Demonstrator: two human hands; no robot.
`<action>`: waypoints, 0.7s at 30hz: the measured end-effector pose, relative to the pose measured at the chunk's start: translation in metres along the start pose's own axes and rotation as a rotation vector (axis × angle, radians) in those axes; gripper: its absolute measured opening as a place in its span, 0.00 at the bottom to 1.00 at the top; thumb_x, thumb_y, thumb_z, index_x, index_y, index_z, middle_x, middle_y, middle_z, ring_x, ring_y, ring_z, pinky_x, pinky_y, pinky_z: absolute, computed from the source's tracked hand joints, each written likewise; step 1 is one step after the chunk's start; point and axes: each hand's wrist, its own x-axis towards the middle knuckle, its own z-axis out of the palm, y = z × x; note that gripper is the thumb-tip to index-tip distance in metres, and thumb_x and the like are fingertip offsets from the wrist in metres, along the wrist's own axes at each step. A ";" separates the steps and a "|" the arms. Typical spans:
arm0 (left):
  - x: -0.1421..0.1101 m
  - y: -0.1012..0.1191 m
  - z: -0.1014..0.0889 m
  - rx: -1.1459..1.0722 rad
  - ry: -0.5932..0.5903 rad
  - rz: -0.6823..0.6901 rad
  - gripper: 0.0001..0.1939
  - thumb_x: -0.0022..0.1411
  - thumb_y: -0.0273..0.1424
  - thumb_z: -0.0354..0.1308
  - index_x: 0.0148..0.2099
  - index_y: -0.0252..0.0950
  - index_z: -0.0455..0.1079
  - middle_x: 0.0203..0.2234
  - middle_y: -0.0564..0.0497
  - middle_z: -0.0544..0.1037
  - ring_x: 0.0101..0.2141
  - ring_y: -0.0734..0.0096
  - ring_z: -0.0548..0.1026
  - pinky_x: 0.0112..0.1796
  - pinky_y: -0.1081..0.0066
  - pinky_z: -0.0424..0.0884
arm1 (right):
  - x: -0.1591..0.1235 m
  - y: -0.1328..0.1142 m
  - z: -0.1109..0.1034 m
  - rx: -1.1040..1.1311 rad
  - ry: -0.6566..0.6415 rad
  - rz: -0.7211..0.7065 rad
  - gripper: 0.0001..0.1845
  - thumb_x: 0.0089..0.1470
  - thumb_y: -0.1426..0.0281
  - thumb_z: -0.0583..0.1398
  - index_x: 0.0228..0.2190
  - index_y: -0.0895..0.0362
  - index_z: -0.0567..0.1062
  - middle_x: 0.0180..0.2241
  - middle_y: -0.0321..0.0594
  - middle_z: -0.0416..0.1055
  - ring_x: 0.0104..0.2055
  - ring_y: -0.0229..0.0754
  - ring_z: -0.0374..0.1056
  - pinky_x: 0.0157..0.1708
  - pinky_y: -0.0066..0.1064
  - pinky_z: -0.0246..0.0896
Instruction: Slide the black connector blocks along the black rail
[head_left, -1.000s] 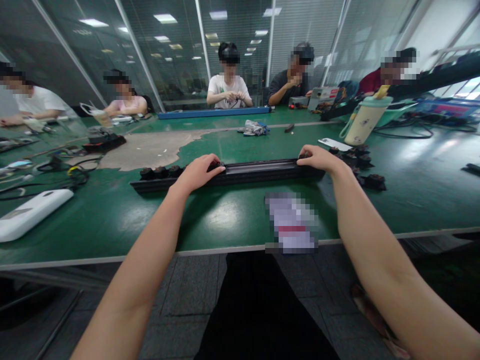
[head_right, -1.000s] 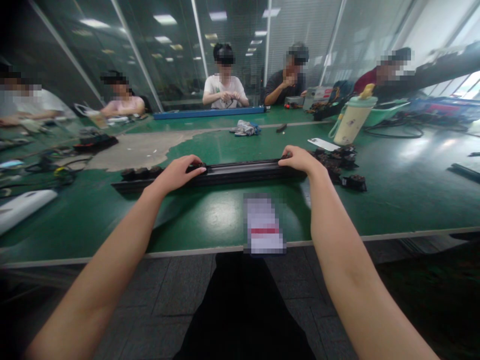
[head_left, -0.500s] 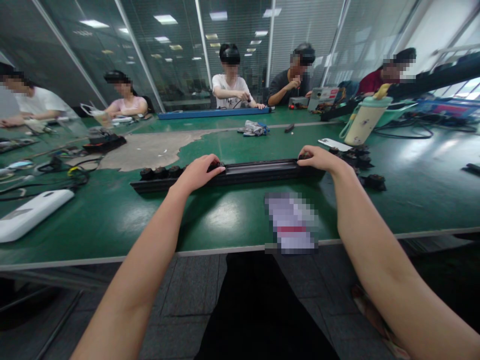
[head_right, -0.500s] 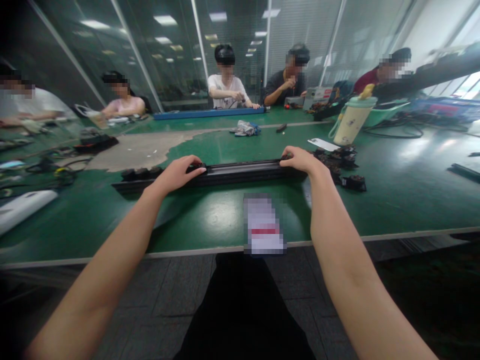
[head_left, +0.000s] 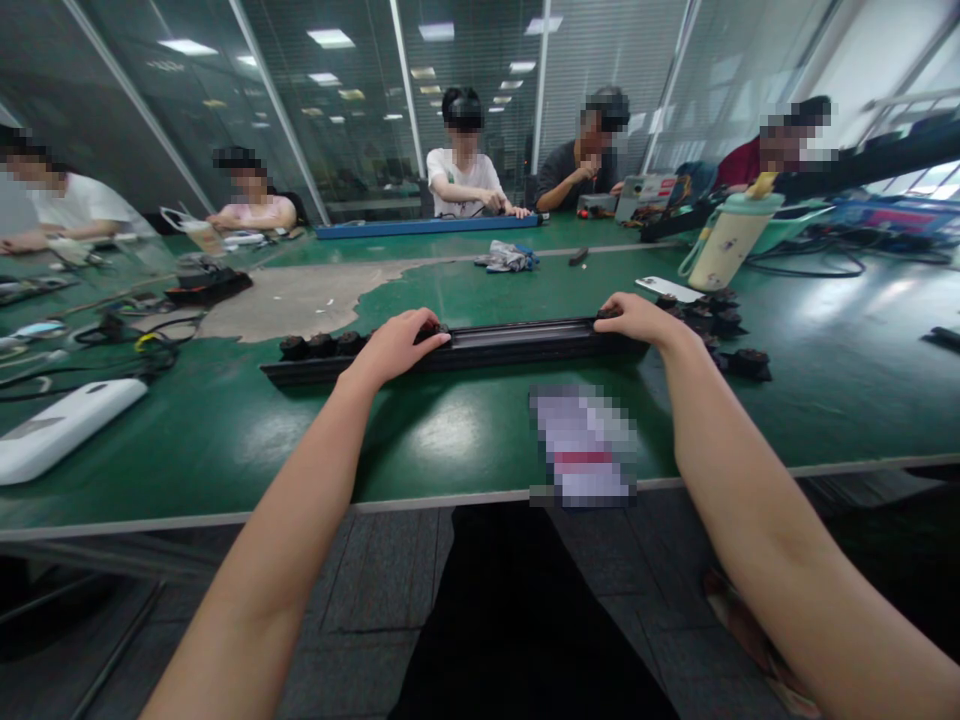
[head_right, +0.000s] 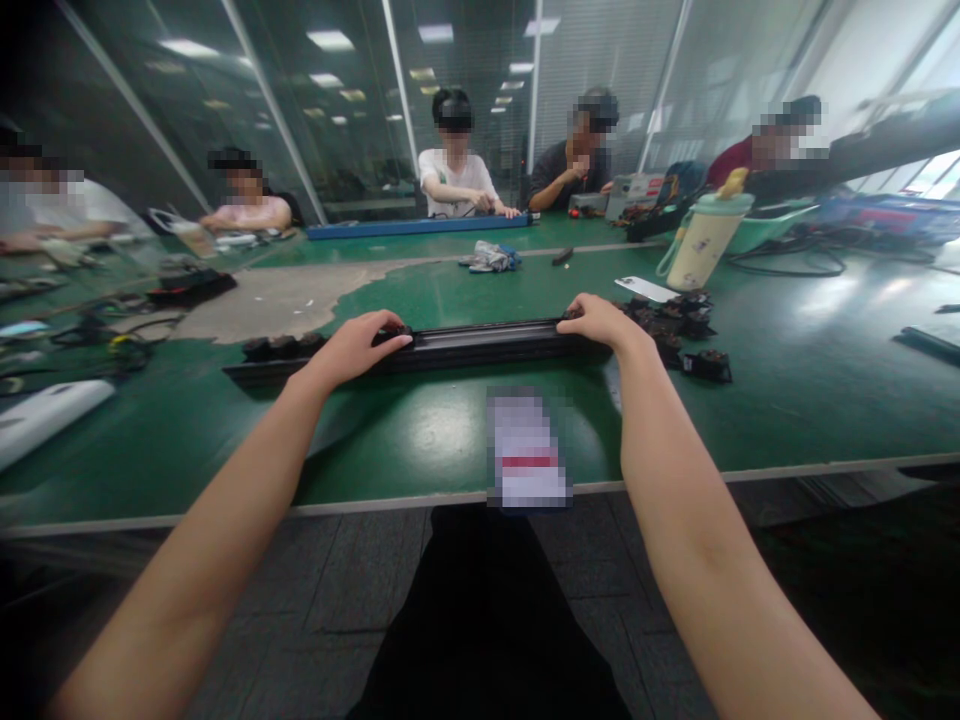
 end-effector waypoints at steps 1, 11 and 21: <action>0.000 0.000 0.000 0.000 -0.001 -0.001 0.19 0.70 0.48 0.53 0.49 0.39 0.72 0.47 0.43 0.80 0.49 0.52 0.77 0.54 0.55 0.71 | 0.000 0.000 0.000 -0.004 0.004 0.001 0.19 0.43 0.58 0.69 0.36 0.55 0.77 0.39 0.44 0.77 0.42 0.51 0.72 0.46 0.41 0.68; 0.001 -0.002 0.001 0.005 -0.001 0.004 0.19 0.70 0.48 0.53 0.49 0.39 0.72 0.46 0.44 0.80 0.49 0.53 0.76 0.54 0.55 0.71 | -0.002 -0.005 -0.001 -0.002 -0.008 0.006 0.18 0.44 0.60 0.70 0.36 0.56 0.78 0.40 0.46 0.79 0.43 0.52 0.73 0.46 0.42 0.69; 0.001 -0.002 0.001 0.006 0.000 0.005 0.19 0.70 0.48 0.53 0.48 0.38 0.72 0.46 0.43 0.80 0.49 0.52 0.76 0.53 0.55 0.71 | -0.002 -0.004 -0.002 -0.021 -0.008 -0.043 0.17 0.44 0.59 0.69 0.34 0.54 0.75 0.39 0.44 0.77 0.42 0.51 0.71 0.45 0.41 0.67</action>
